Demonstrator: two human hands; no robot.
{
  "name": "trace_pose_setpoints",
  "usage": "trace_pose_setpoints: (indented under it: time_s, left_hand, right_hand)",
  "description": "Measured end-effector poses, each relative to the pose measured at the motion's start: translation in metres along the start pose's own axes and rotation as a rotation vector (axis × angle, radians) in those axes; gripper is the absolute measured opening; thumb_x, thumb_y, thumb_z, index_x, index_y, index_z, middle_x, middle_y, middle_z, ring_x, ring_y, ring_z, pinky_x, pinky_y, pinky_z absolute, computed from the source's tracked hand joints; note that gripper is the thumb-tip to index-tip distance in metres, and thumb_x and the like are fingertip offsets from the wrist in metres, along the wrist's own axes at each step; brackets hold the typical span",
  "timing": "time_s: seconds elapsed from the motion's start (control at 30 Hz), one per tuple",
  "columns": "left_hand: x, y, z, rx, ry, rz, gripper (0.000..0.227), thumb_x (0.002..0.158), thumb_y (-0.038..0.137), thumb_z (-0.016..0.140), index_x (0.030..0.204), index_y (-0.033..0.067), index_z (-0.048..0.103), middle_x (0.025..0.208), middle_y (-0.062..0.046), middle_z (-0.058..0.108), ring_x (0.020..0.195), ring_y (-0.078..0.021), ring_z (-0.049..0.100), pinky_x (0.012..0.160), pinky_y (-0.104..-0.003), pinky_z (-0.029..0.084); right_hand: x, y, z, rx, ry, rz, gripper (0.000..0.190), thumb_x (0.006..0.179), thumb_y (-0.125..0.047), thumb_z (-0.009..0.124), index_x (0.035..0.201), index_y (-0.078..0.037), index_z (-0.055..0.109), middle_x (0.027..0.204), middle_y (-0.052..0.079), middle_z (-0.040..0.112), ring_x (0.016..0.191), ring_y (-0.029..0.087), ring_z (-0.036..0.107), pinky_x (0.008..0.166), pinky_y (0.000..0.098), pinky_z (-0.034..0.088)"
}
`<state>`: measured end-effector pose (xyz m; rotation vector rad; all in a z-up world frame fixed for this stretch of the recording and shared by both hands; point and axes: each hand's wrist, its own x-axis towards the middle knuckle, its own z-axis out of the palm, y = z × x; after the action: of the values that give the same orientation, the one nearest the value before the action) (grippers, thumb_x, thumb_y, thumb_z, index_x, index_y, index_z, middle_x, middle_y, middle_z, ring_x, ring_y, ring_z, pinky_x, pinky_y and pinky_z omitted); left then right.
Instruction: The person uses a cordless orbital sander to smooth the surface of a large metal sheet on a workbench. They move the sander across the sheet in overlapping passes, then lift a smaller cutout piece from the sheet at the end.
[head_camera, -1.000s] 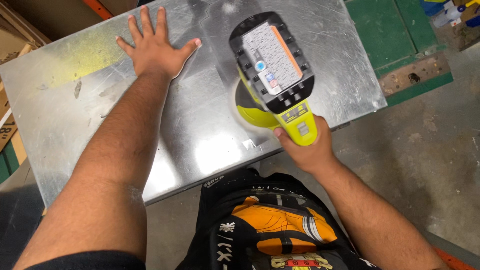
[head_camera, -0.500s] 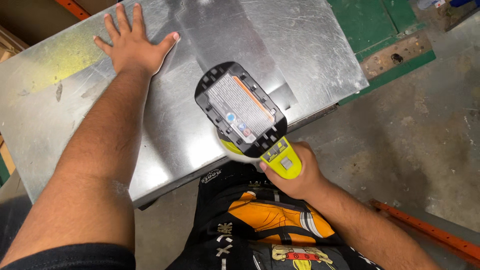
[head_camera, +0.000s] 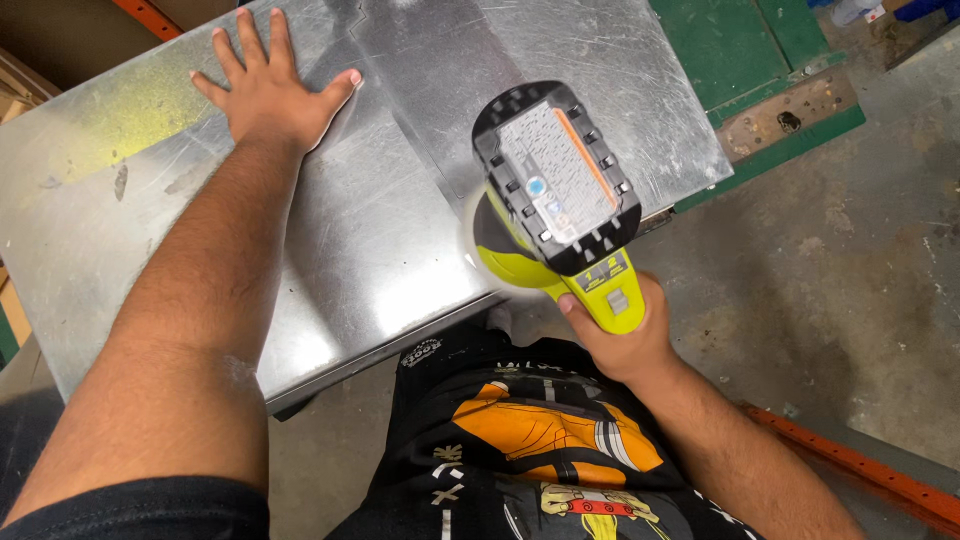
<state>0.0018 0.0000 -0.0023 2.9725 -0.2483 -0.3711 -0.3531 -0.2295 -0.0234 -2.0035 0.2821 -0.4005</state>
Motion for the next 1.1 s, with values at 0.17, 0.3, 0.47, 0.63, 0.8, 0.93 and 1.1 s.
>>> trace_pose_setpoints:
  time_s: [0.17,0.3,0.47,0.63,0.8,0.93,1.1]
  left_hand:
    - [0.0,0.0,-0.001,0.006,-0.023,-0.009,0.111,0.084,0.088,0.037,0.168,0.023,0.007,0.172,-0.008,-0.005,0.155,-0.0363,-0.009,0.118,-0.074,-0.002]
    - [0.002,-0.001,0.002,-0.014,-0.007,-0.004,0.111,0.083,0.087,0.039,0.168,0.0215,0.01,0.172,-0.008,-0.003,0.155,-0.037,-0.008,0.117,-0.075,-0.003]
    - [0.001,0.001,-0.001,-0.003,-0.012,-0.005,0.111,0.083,0.088,0.036,0.168,0.0215,0.01,0.172,-0.008,-0.004,0.155,-0.0366,-0.007,0.118,-0.074,-0.002]
    - [0.003,-0.001,0.001,-0.004,-0.013,-0.009,0.112,0.082,0.088,0.036,0.168,0.0229,0.009,0.172,-0.006,-0.004,0.156,-0.036,-0.008,0.118,-0.074,-0.003]
    - [0.004,-0.001,0.001,-0.008,-0.01,-0.011,0.113,0.081,0.089,0.036,0.168,0.0233,0.009,0.172,-0.006,-0.005,0.156,-0.0361,-0.009,0.118,-0.074,-0.003]
    - [0.005,-0.003,0.002,-0.011,0.0,-0.001,0.112,0.081,0.089,0.037,0.168,0.0225,0.011,0.172,-0.008,-0.003,0.155,-0.0371,-0.007,0.117,-0.074,-0.003]
    - [0.006,-0.002,0.001,-0.019,-0.003,-0.013,0.113,0.08,0.089,0.039,0.167,0.0222,0.013,0.172,-0.008,-0.002,0.155,-0.0369,-0.007,0.117,-0.074,-0.002]
  right_hand:
    - [0.02,0.001,0.001,-0.004,0.009,0.011,0.025,0.088,-0.022,0.078,0.074,-0.012,0.06,0.066,-0.002,0.06,0.057,0.008,0.054,0.048,0.0244,0.04]
    - [0.04,0.007,0.004,-0.047,0.065,0.066,0.03,0.086,-0.021,0.081,0.071,-0.013,0.056,0.066,-0.003,0.06,0.059,0.007,0.051,0.05,0.0262,0.038]
    - [0.061,0.003,0.015,0.036,0.073,0.054,0.03,0.087,-0.017,0.081,0.071,-0.015,0.054,0.065,-0.004,0.056,0.06,0.006,0.047,0.051,0.0262,0.036]
    - [0.067,-0.001,0.028,0.066,0.064,0.075,0.033,0.083,-0.018,0.084,0.07,-0.016,0.053,0.064,-0.006,0.055,0.058,0.005,0.046,0.05,0.0277,0.038]
    - [0.059,-0.01,0.028,0.092,-0.02,0.085,0.032,0.084,-0.018,0.082,0.071,-0.016,0.052,0.064,-0.004,0.056,0.057,0.006,0.049,0.048,0.0265,0.036]
    - [0.046,-0.003,0.021,0.085,-0.068,0.123,0.028,0.083,-0.019,0.083,0.071,-0.015,0.058,0.063,-0.003,0.06,0.054,0.007,0.052,0.045,0.025,0.038]
    - [0.038,0.005,0.002,0.016,-0.059,0.068,0.028,0.085,-0.022,0.081,0.07,-0.013,0.059,0.064,-0.002,0.06,0.055,0.008,0.053,0.046,0.0268,0.04]
